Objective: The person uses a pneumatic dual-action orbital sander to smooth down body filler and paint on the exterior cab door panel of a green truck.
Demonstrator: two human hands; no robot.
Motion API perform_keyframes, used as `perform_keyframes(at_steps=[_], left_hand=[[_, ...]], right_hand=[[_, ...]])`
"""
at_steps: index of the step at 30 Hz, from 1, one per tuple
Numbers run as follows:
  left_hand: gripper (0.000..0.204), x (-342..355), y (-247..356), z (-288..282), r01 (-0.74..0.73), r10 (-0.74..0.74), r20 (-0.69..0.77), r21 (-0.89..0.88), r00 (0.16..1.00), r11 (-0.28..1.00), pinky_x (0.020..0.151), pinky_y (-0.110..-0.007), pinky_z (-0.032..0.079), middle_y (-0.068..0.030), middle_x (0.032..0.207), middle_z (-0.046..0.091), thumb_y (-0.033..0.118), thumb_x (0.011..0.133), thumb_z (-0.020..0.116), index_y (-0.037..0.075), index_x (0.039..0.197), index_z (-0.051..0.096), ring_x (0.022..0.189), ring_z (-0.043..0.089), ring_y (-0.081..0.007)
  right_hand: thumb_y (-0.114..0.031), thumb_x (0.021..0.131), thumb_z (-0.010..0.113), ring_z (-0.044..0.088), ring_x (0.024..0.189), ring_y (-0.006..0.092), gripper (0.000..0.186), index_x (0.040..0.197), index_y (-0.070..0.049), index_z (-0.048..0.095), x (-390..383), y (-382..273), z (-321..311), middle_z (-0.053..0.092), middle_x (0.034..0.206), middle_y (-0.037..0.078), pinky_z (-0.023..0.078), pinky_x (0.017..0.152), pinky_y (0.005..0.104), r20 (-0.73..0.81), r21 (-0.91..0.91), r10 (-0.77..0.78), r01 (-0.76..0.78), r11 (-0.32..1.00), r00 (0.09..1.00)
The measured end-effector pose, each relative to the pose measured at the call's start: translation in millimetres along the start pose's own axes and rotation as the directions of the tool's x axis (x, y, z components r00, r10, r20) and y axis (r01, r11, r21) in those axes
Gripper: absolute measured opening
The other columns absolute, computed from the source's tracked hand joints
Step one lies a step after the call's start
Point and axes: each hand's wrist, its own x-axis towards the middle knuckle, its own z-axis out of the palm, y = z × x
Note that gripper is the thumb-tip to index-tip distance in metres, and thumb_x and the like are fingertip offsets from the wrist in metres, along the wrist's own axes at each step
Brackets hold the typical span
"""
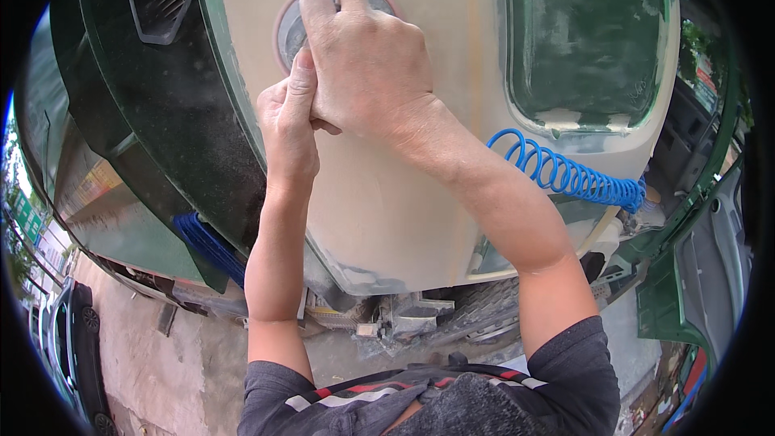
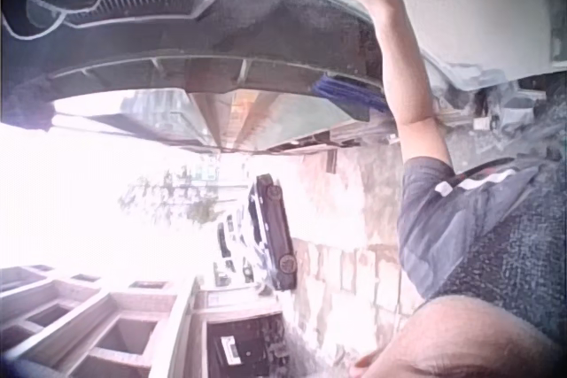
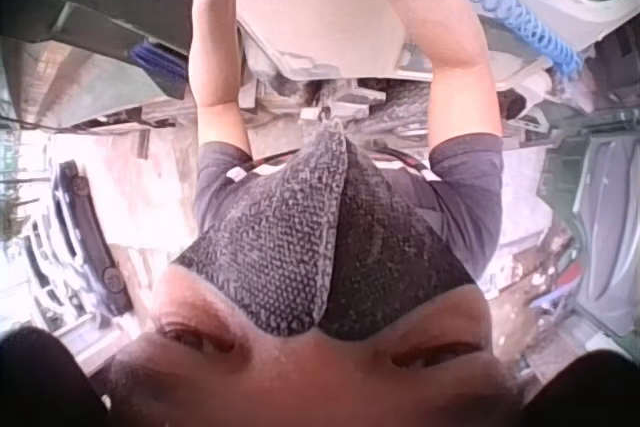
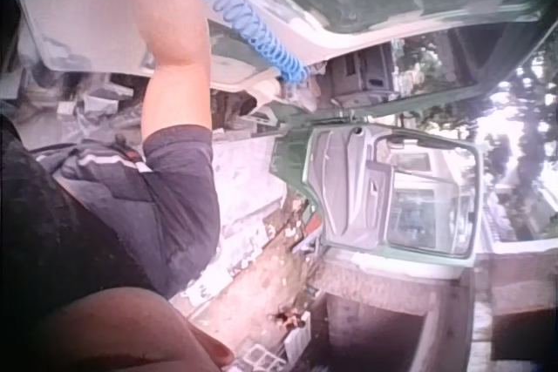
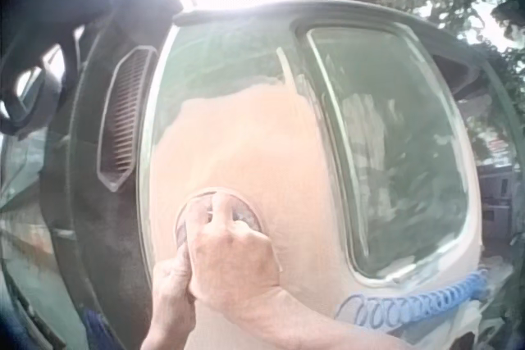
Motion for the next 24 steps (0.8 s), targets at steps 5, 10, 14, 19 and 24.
perform_keyframes(at_steps=[5,10,14,19,24], left_hand=[[0.044,-14,-6,-60,0.050,-0.098,-0.228,-0.209,0.969,0.977,0.100,-0.033,0.051,-0.0074,0.129,0.063,0.029,0.113,0.041,-0.002,0.143,0.052,0.117,0.062,-0.0174],[0.046,-16,-10,-62,0.010,-0.070,-0.206,-0.276,0.976,0.961,0.108,-0.037,0.049,-0.0101,0.137,0.060,0.028,0.114,0.038,-0.003,0.147,0.046,0.126,0.060,-0.0214],[0.045,-5,-10,-26,-0.005,-0.011,-0.104,-0.157,0.995,0.988,0.094,-0.029,0.053,-0.0052,0.119,0.067,0.032,0.113,0.043,-0.003,0.136,0.058,0.109,0.065,-0.0128],[0.053,15,7,59,-0.048,0.047,-0.055,-0.018,0.997,0.999,0.049,-0.023,0.048,-0.0028,0.063,0.063,0.045,0.104,0.061,0.002,0.077,0.074,0.055,0.058,-0.0085],[0.055,17,0,74,-0.020,0.020,0.005,-0.003,1.000,1.000,0.048,-0.024,0.048,-0.0022,0.062,0.062,0.047,0.103,0.063,0.002,0.074,0.073,0.054,0.057,-0.0087]], right_hand=[[-0.022,0.073,0.081,0.075,0.075,0.0250,0.045,0.107,0.001,0.062,8,-50,40,0.063,0.106,0.019,0.061,0.058,0.0335,-0.005,0.054,-0.065,0.065,0.996,0.998],[-0.019,0.071,0.081,0.074,0.069,0.0265,0.046,0.108,0.002,0.062,8,-53,48,0.062,0.106,0.020,0.060,0.055,0.0351,-0.068,0.079,-0.075,0.080,0.994,0.995],[-0.024,0.077,0.081,0.075,0.075,0.0254,0.045,0.109,0.000,0.062,-1,-18,17,0.062,0.108,0.019,0.060,0.058,0.0334,-0.046,0.049,-0.038,0.040,0.998,0.998],[-0.019,0.073,0.076,0.073,0.079,0.0374,0.044,0.108,0.000,0.056,-8,39,-26,0.061,0.107,0.023,0.061,0.066,0.0443,-0.101,0.074,0.089,-0.081,0.994,0.991],[-0.019,0.072,0.076,0.073,0.077,0.0378,0.044,0.107,0.001,0.058,-16,55,-38,0.063,0.106,0.024,0.061,0.066,0.0435,-0.070,0.031,0.148,-0.146,0.989,0.986]])
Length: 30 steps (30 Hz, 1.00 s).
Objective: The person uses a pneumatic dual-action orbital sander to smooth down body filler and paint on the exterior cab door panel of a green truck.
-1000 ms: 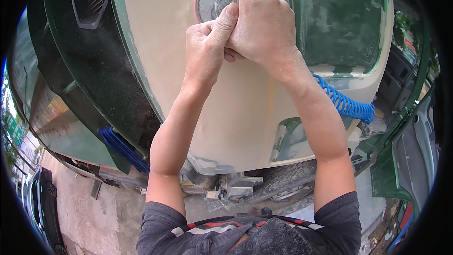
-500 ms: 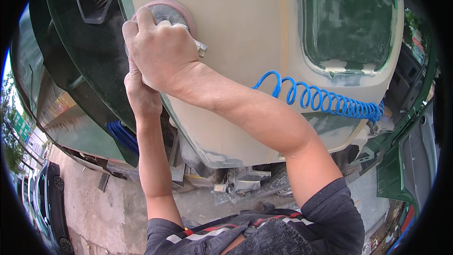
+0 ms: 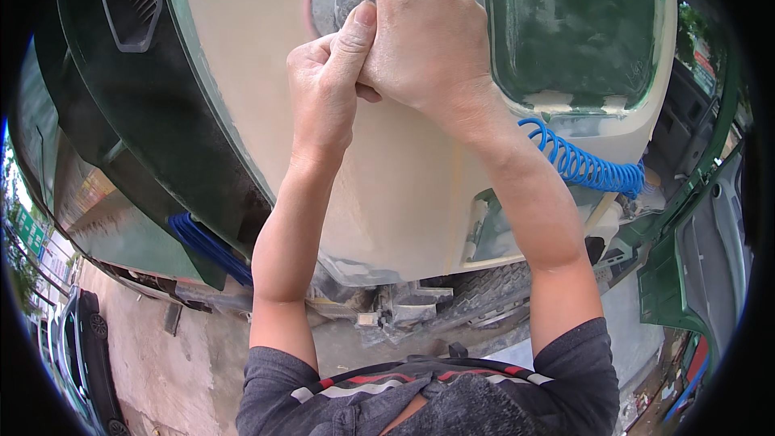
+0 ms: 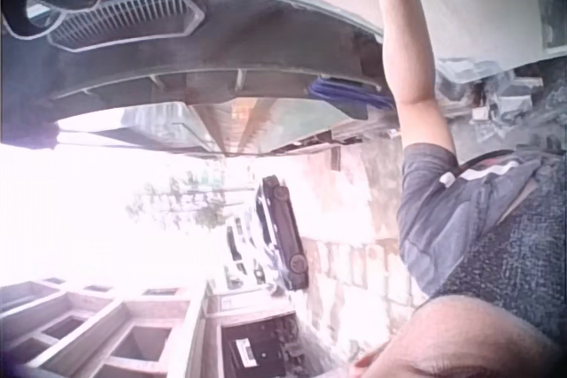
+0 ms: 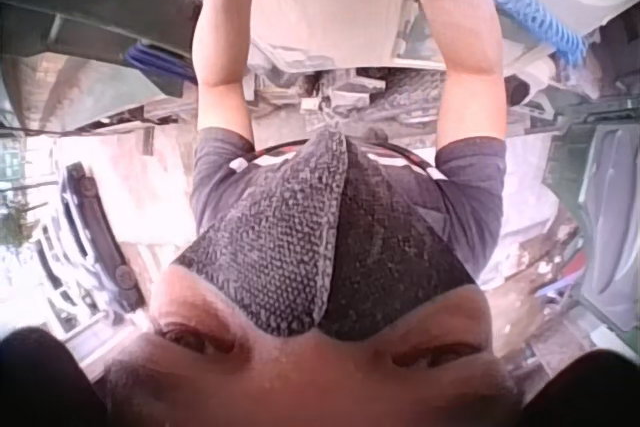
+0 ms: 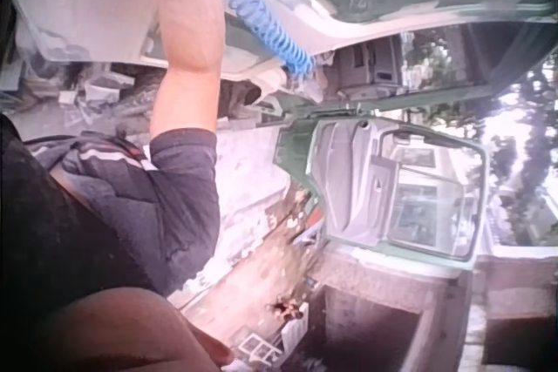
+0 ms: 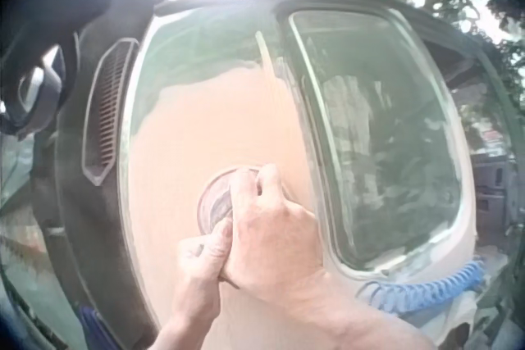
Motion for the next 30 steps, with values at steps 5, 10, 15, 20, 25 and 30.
perform_keyframes(at_steps=[5,10,15,20,25,30], left_hand=[[0.043,-12,-4,-30,-0.005,0.002,-0.056,-0.058,0.998,0.998,0.062,-0.025,0.046,-0.0024,0.079,0.063,0.039,0.107,0.056,-0.001,0.099,0.070,0.070,0.058,-0.0086],[0.041,-1,-5,-22,0.029,-0.030,-0.014,-0.080,0.999,0.996,0.077,-0.025,0.052,-0.0040,0.100,0.068,0.033,0.110,0.050,-0.003,0.123,0.065,0.089,0.064,-0.0084],[0.046,9,4,14,0.004,-0.008,-0.047,-0.089,0.999,0.996,0.053,-0.021,0.045,-0.0001,0.064,0.061,0.037,0.107,0.058,0.002,0.080,0.071,0.055,0.056,-0.0075],[0.043,-3,-5,25,-0.076,0.010,-0.264,-0.240,0.965,0.968,0.053,-0.023,0.045,0.0004,0.075,0.065,0.035,0.109,0.053,-0.002,0.103,0.073,0.061,0.057,-0.0052],[0.042,11,1,12,-0.025,0.001,-0.122,-0.196,0.992,0.980,0.050,-0.024,0.043,0.0005,0.078,0.065,0.034,0.110,0.050,-0.002,0.116,0.070,0.061,0.057,-0.0056],[0.042,20,11,17,0.010,-0.023,-0.093,-0.143,0.995,0.990,0.049,-0.023,0.043,-0.0029,0.077,0.065,0.035,0.110,0.049,-0.002,0.113,0.069,0.059,0.058,-0.0084]], right_hand=[[-0.025,0.073,0.082,0.075,0.070,0.0287,0.051,0.111,0.001,0.062,-8,-24,25,0.062,0.110,0.022,0.062,0.057,0.0370,-0.004,-0.037,-0.106,0.106,0.994,0.994],[-0.026,0.074,0.081,0.076,0.073,0.0299,0.051,0.112,0.002,0.062,-1,-12,19,0.063,0.111,0.024,0.063,0.058,0.0368,-0.019,-0.081,-0.069,0.067,0.994,0.997],[-0.027,0.077,0.080,0.077,0.076,0.0301,0.049,0.113,0.001,0.062,6,12,2,0.063,0.113,0.023,0.063,0.060,0.0367,-0.014,-0.057,-0.030,0.029,0.998,0.999],[-0.020,0.072,0.081,0.077,0.081,0.0348,0.049,0.113,-0.001,0.063,-3,1,14,0.066,0.111,0.023,0.064,0.064,0.0406,-0.011,-0.035,-0.070,0.070,0.997,0.997],[-0.025,0.076,0.079,0.077,0.080,0.0301,0.046,0.112,0.000,0.065,14,7,10,0.065,0.111,0.021,0.063,0.062,0.0368,-0.025,-0.040,-0.060,0.059,0.997,0.998],[-0.022,0.072,0.080,0.077,0.080,0.0309,0.049,0.112,0.000,0.065,24,11,2,0.066,0.111,0.021,0.063,0.063,0.0389,0.024,-0.019,-0.070,0.070,0.997,0.997]])
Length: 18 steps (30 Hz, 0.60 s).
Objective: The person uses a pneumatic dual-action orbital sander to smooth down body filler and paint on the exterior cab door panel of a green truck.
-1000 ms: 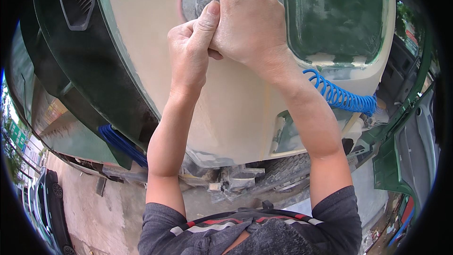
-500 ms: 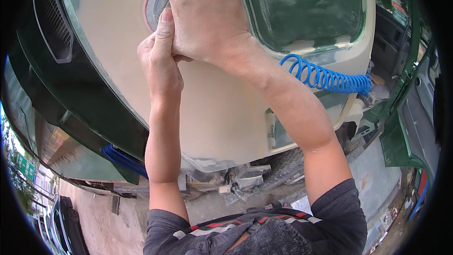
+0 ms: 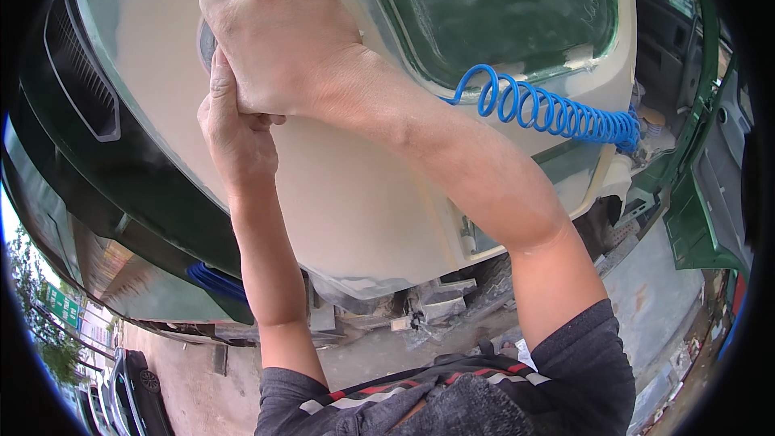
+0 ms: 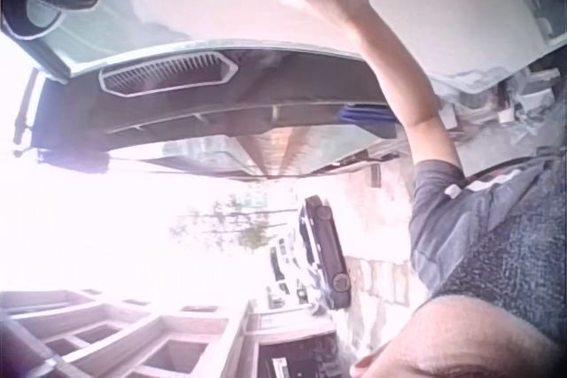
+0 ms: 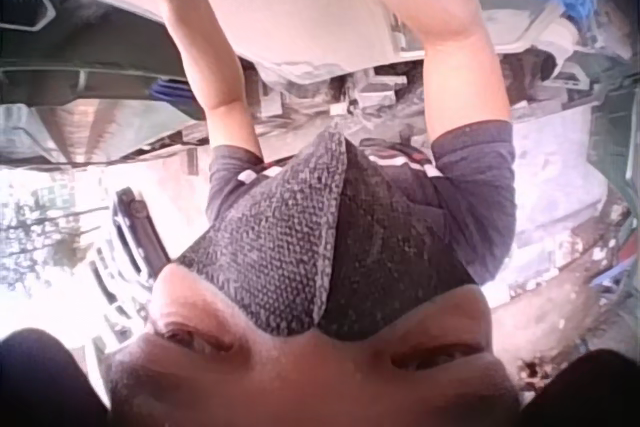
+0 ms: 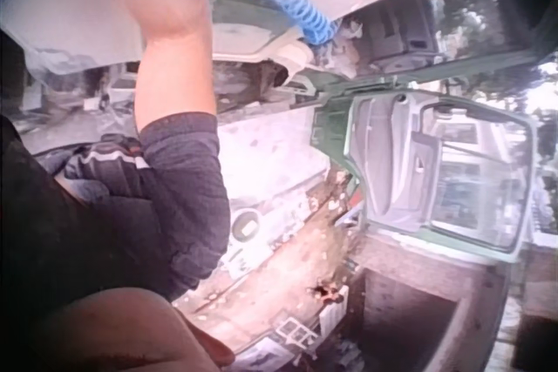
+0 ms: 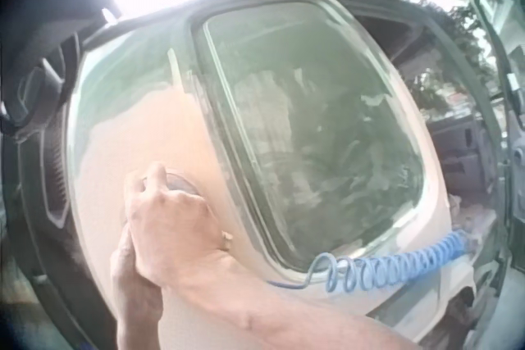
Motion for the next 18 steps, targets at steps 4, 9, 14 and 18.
perform_keyframes(at_steps=[4,9,14,18], left_hand=[[0.043,-15,-6,-8,0.064,-0.063,0.035,-0.036,0.997,0.997,0.048,-0.024,0.047,-0.0044,0.079,0.066,0.036,0.111,0.048,-0.003,0.115,0.066,0.061,0.061,-0.0102],[0.043,-53,-19,-44,0.106,-0.108,-0.018,-0.099,0.994,0.989,0.069,-0.031,0.053,-0.0074,0.109,0.064,0.034,0.112,0.043,-0.001,0.132,0.055,0.090,0.063,-0.0160],[0.048,-70,-31,-56,0.087,-0.079,0.054,-0.167,0.995,0.982,0.111,-0.041,0.051,-0.0095,0.148,0.052,0.032,0.113,0.035,0.006,0.153,0.041,0.135,0.055,-0.0248],[0.044,-21,-11,-45,0.036,-0.027,0.082,-0.112,0.996,0.993,0.073,-0.030,0.062,-0.0073,0.125,0.066,0.035,0.112,0.039,0.006,0.144,0.050,0.103,0.070,-0.0193]], right_hand=[[-0.019,0.069,0.081,0.077,0.077,0.0316,0.049,0.112,0.000,0.066,-10,0,2,0.067,0.110,0.022,0.063,0.063,0.0398,0.060,0.017,-0.024,0.023,1.000,0.998],[-0.018,0.070,0.080,0.077,0.071,0.0304,0.045,0.109,-0.001,0.067,-38,-23,14,0.067,0.109,0.021,0.063,0.060,0.0363,0.081,0.074,-0.113,0.107,0.992,0.990],[-0.017,0.069,0.079,0.077,0.071,0.0315,0.042,0.106,-0.002,0.068,-46,-32,29,0.067,0.110,0.021,0.062,0.059,0.0362,0.019,0.090,-0.198,0.196,0.976,0.980],[-0.014,0.066,0.077,0.075,0.073,0.0327,0.043,0.107,-0.004,0.067,-2,-22,20,0.067,0.109,0.017,0.061,0.060,0.0407,0.024,0.093,-0.134,0.131,0.987,0.991]])
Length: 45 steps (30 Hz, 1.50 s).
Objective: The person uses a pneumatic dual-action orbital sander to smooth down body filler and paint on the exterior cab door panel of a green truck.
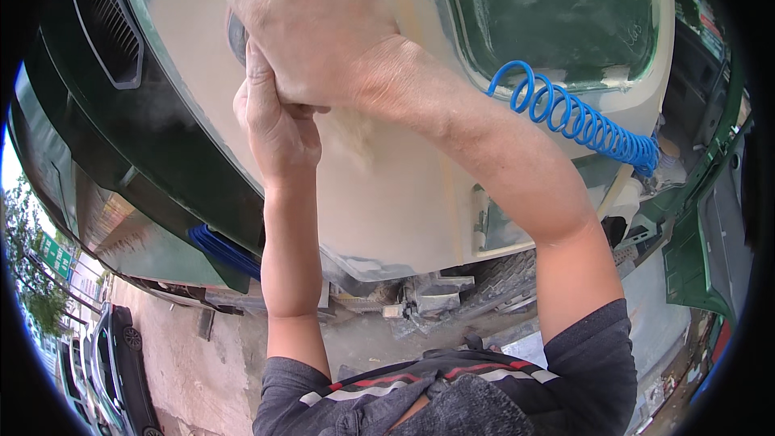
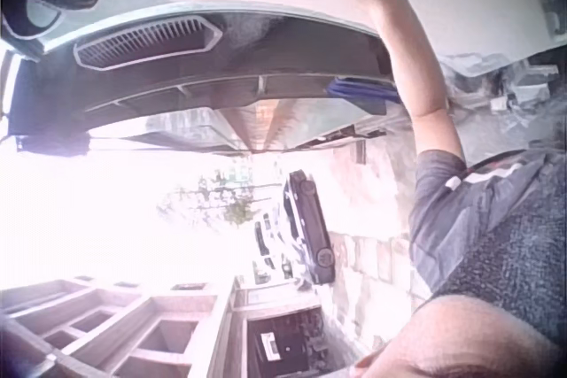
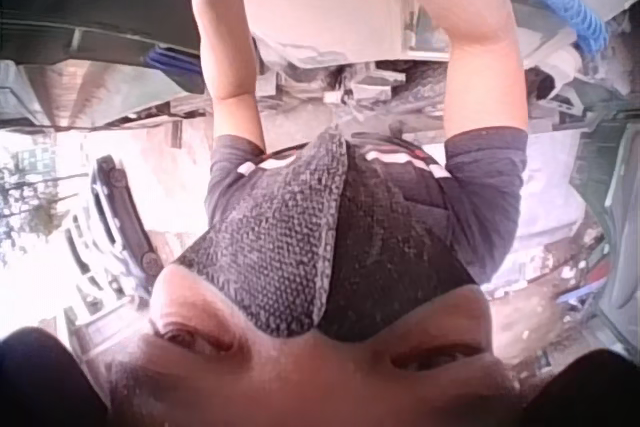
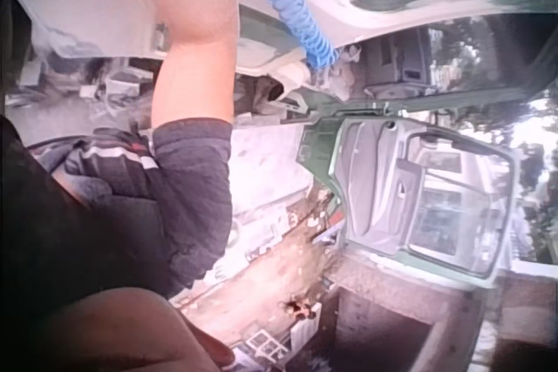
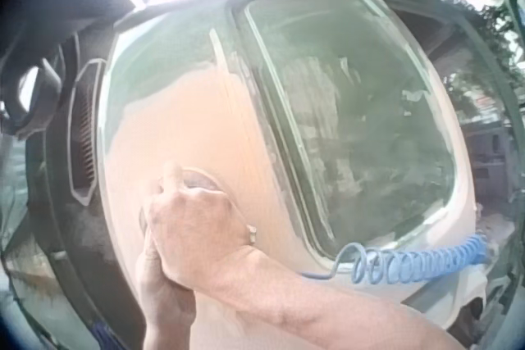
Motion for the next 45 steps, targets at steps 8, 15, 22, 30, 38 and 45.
perform_keyframes(at_steps=[8,15,22,30,38,45], left_hand=[[0.046,39,11,73,0.050,-0.046,-0.047,0.088,0.998,0.995,0.048,-0.021,0.044,-0.0022,0.075,0.068,0.046,0.105,0.059,0.003,0.106,0.074,0.059,0.059,-0.0070],[0.046,-33,-34,44,-0.005,0.011,-0.077,0.088,0.997,0.996,0.047,-0.021,0.051,-0.0058,0.079,0.070,0.036,0.105,0.061,-0.008,0.115,0.071,0.060,0.063,-0.0079],[0.038,-77,-54,27,0.064,-0.076,-0.161,-0.080,0.984,0.995,0.047,-0.023,0.043,0.0017,0.062,0.056,0.023,0.099,0.074,0.006,0.071,0.055,0.055,0.053,-0.0049],[0.028,-132,-83,-10,0.123,-0.126,-0.140,-0.027,0.982,0.992,0.057,-0.022,0.036,0.0085,0.070,0.053,0.026,0.097,0.075,0.001,0.087,0.067,0.067,0.043,-0.0022],[0.030,-166,-91,-11,0.159,-0.154,-0.121,0.031,0.981,0.987,0.059,-0.022,0.039,0.0067,0.073,0.056,0.028,0.095,0.076,-0.001,0.090,0.069,0.069,0.046,-0.0030],[0.039,-88,-56,13,0.105,-0.103,-0.098,0.017,0.990,0.994,0.048,-0.023,0.041,0.0029,0.061,0.055,0.024,0.096,0.077,0.005,0.069,0.056,0.057,0.050,-0.0036]], right_hand=[[-0.015,0.067,0.073,0.069,0.078,0.0461,0.039,0.099,0.001,0.058,21,40,-40,0.064,0.097,0.026,0.057,0.073,0.0516,-0.059,-0.122,-0.060,0.052,0.991,0.996],[-0.014,0.065,0.074,0.068,0.080,0.0437,0.046,0.107,-0.004,0.056,-39,17,-29,0.060,0.103,0.020,0.056,0.068,0.0510,0.093,-0.008,0.013,-0.012,1.000,0.996],[-0.012,0.068,0.074,0.072,0.071,0.0306,0.041,0.105,-0.011,0.058,-82,-1,-13,0.054,0.098,0.011,0.059,0.055,0.0401,0.094,0.008,-0.032,0.031,0.999,0.995],[-0.014,0.067,0.072,0.067,0.066,0.0262,0.040,0.105,-0.011,0.060,-131,-24,8,0.052,0.096,0.010,0.055,0.053,0.0370,0.104,0.042,0.012,-0.016,0.999,0.994],[-0.016,0.065,0.073,0.066,0.067,0.0248,0.043,0.106,-0.011,0.060,-174,-35,8,0.053,0.098,0.010,0.055,0.055,0.0374,0.120,0.045,0.025,-0.030,0.999,0.992],[-0.013,0.065,0.073,0.069,0.069,0.0300,0.047,0.110,-0.010,0.059,-102,-12,-7,0.053,0.099,0.012,0.057,0.056,0.0413,0.078,0.009,0.040,-0.041,0.999,0.996]])
